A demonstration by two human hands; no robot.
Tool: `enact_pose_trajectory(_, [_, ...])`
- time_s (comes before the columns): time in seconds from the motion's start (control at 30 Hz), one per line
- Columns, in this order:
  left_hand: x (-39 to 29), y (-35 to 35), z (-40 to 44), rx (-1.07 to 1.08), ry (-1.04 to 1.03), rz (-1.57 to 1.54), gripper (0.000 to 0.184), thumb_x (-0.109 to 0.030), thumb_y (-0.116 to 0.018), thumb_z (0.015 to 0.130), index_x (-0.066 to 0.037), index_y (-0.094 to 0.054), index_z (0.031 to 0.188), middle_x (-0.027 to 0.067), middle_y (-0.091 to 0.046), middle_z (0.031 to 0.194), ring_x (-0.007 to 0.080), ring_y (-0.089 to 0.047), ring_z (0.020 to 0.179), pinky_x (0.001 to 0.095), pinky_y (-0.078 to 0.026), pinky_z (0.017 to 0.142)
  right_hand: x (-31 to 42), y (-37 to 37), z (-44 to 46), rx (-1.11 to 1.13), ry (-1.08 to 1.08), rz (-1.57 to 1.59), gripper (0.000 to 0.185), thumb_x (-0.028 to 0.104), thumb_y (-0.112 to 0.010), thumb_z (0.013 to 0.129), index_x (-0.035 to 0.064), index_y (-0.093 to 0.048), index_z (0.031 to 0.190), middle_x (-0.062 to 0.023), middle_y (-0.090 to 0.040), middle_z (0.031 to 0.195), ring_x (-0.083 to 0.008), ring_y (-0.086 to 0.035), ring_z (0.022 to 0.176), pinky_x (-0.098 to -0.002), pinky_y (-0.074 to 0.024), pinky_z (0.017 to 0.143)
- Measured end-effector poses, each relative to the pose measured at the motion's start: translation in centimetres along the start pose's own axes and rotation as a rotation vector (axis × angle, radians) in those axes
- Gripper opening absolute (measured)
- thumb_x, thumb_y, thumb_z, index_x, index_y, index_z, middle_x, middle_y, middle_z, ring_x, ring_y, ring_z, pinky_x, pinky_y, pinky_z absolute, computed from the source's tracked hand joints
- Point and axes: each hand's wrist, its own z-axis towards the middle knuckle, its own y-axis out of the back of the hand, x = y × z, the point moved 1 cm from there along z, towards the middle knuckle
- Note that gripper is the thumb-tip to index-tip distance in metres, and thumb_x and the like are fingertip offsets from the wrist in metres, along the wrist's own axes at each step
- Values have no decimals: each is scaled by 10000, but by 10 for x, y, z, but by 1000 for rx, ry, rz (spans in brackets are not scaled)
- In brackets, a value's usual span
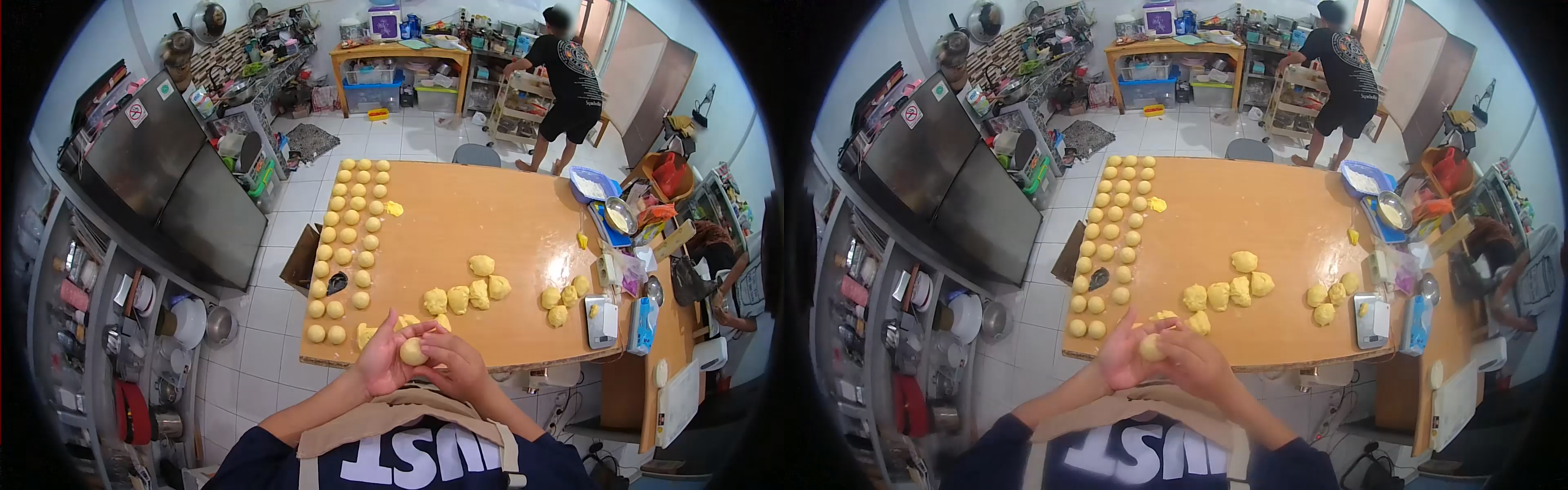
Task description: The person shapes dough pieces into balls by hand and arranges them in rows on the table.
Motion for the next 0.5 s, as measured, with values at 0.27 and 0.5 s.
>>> enact_pose_trajectory(0.27, [-20, 5, -36, -40, -196, 408, 737, -615, -169, 1003, -34, -362, 1413, 154, -576, 1258, 230, -582, 1145, 382, -486, 972, 48, 5, 34, 127, -307, -7, 308, 25, -730, 770, 96, -695, 1067, -102, -672, 1096, -258, -664, 952, -361, -549, 789])
enact_pose_trajectory(0.5, [-23, 7, -50, -98, -297, 497, 711, -593, -203, 1014, -33, -330, 1433, 149, -545, 1287, 245, -574, 1150, 384, -464, 1001, 44, -24, 40, 419, -136, -153, 267, 30, -659, 738, 63, -668, 1002, -83, -658, 1011, -275, -651, 914, -366, -528, 743])
